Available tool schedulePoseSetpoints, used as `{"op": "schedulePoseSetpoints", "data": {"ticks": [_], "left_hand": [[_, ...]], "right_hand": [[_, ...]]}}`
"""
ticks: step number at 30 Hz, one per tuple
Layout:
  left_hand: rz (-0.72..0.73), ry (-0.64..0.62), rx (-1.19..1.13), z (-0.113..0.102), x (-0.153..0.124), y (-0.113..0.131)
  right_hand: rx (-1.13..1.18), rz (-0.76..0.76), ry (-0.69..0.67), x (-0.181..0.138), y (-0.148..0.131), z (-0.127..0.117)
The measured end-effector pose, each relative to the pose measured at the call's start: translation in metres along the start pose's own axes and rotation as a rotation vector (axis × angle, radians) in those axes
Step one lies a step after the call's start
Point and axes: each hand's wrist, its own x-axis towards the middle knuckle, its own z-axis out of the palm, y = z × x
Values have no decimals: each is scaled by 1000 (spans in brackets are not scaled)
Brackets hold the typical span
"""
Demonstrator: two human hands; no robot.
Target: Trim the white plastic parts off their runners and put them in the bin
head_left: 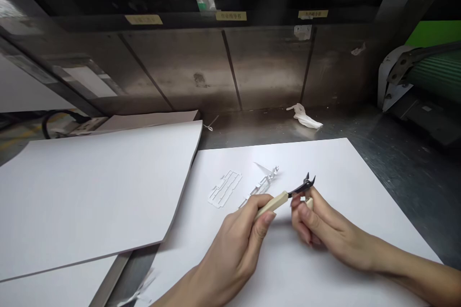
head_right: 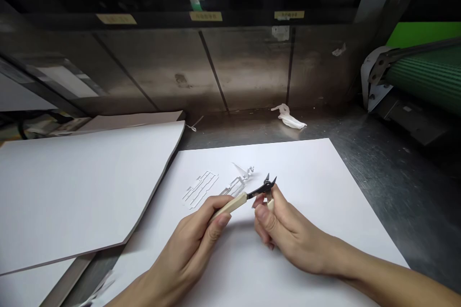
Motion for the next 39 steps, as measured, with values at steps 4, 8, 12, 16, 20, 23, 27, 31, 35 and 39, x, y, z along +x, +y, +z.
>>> {"op": "schedulePoseSetpoints", "data": {"ticks": [4,8,12,16,20,23,27,31,35,39], "left_hand": [[0,-39,-42,-1,-2,2],[-18,-93,-55,3,-6,1],[-106,-143,-45,10,-8,4],[-229,-154,-207,12,-5,9],[-227,-46,-449,6,-2,11],[-240,-140,-490,0,1,10],[16,-75,-127,-4,5,0],[128,273,467,-5,9,-18],[6,281,780,-8,12,-33],[4,286,817,-12,15,-46]], "right_hand": [[90,5,-62,-4,1,5],[89,30,-85,-6,1,5],[-72,63,-84,-4,-6,2],[-81,67,-66,-2,-13,-1],[161,-28,-159,-1,-9,-5],[-52,-123,-265,-1,-5,-6],[-74,-87,-220,-1,-2,-7],[102,-188,33,3,4,-14],[248,-211,121,9,8,-20],[256,-151,158,10,4,-17]]}}
